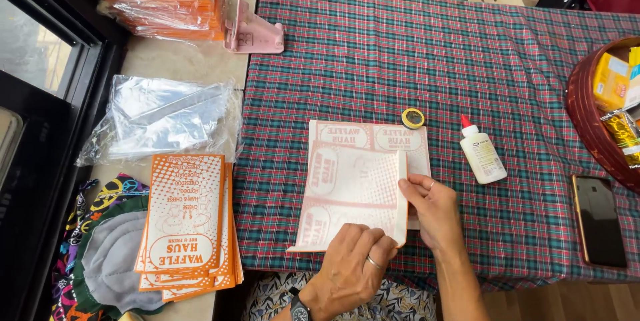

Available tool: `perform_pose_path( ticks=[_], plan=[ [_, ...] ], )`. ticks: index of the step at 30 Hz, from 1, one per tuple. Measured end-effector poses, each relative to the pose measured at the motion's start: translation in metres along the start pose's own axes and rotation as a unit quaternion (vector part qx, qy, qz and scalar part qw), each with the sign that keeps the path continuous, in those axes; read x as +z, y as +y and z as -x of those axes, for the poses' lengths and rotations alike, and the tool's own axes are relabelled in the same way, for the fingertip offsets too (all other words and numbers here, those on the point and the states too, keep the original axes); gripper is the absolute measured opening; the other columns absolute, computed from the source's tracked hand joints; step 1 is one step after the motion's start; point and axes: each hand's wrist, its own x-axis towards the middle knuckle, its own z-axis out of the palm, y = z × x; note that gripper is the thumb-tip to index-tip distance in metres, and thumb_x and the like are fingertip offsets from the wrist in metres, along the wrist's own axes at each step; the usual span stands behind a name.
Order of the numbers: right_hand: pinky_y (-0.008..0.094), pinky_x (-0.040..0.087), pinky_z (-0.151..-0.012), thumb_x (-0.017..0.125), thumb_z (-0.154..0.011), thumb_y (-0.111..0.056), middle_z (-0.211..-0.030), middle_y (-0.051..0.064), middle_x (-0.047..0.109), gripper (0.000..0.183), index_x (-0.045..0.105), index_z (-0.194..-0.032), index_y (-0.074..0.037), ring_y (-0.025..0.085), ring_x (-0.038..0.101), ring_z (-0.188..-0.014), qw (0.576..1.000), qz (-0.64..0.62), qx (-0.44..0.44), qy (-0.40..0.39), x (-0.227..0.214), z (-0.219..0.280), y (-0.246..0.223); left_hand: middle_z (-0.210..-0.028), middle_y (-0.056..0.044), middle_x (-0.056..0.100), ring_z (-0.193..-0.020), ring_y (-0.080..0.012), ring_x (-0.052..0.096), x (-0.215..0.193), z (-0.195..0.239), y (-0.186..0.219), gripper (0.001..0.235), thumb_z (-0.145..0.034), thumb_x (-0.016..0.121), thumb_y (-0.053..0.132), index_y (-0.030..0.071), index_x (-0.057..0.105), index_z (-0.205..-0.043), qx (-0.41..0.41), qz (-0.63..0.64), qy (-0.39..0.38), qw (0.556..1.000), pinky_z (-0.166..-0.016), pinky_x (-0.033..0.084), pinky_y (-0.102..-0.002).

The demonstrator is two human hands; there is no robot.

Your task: Folding and gluing paper sheets to assemble food packaging bags

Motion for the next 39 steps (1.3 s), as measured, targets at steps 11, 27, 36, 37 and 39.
perform_pose_path(
  ticks=[11, 27, 36, 37, 39],
  plan=[
    [0.025, 0.064, -0.073, 0.069, -0.090, -0.002, -0.104, 0.014, 0.084, 0.030, 0.077, -0.117, 0.008, 0.014, 0.074, -0.088, 0.966, 0.086, -0.165, -0.178, -0.014, 0.043, 0.009, -0.096, -0.010, 0.050, -0.083, -0.0280, 0.051, -0.009, -0.014, -0.068, 0.050, -0.112, 0.052, 0.006, 0.008, 0.035, -0.159, -0.091, 0.112, -0.047, 0.988, -0.074, 0.046, -0.040],
    [0.022, 0.062, -0.086, 0.070, -0.090, -0.002, -0.110, 0.008, 0.084, 0.030, 0.078, -0.118, 0.004, 0.012, 0.075, -0.096, 0.950, 0.120, -0.204, -0.203, -0.015, 0.055, 0.008, -0.102, -0.010, 0.056, -0.088, -0.0260, 0.065, -0.026, -0.033, -0.054, 0.023, -0.105, 0.058, 0.012, 0.001, 0.068, -0.121, -0.201, 0.190, -0.040, 0.960, -0.082, 0.054, -0.037],
    [0.021, 0.065, -0.077, 0.070, -0.090, -0.004, -0.108, 0.010, 0.084, 0.030, 0.076, -0.119, 0.003, 0.011, 0.076, -0.091, 0.945, 0.108, -0.227, -0.209, -0.012, 0.063, 0.000, -0.112, -0.009, 0.058, -0.100, -0.0283, 0.053, -0.042, -0.042, -0.049, 0.012, -0.101, 0.064, 0.008, 0.011, 0.068, -0.111, -0.148, 0.100, -0.019, 0.984, -0.087, 0.045, -0.042],
    [0.021, 0.065, -0.077, 0.070, -0.090, -0.004, -0.108, 0.010, 0.084, 0.030, 0.076, -0.119, 0.003, 0.011, 0.076, -0.091, 0.945, 0.107, -0.227, -0.209, -0.011, 0.068, -0.007, -0.112, -0.009, 0.058, -0.100, -0.0283, 0.053, -0.044, -0.042, -0.050, 0.012, -0.101, 0.064, 0.008, 0.011, 0.068, -0.111, -0.148, 0.100, -0.020, 0.984, -0.087, 0.045, -0.042],
    [0.027, 0.065, -0.079, 0.062, -0.096, -0.015, -0.129, 0.011, 0.077, 0.036, 0.065, -0.130, -0.003, 0.015, 0.078, -0.087, 0.926, 0.122, -0.302, -0.192, -0.010, 0.079, -0.022, -0.095, -0.007, 0.070, -0.084, -0.0256, 0.061, -0.049, -0.043, -0.052, 0.010, -0.102, 0.061, 0.010, 0.009, 0.071, -0.105, -0.181, 0.135, -0.035, 0.973, -0.077, 0.049, -0.036]
  ],
)
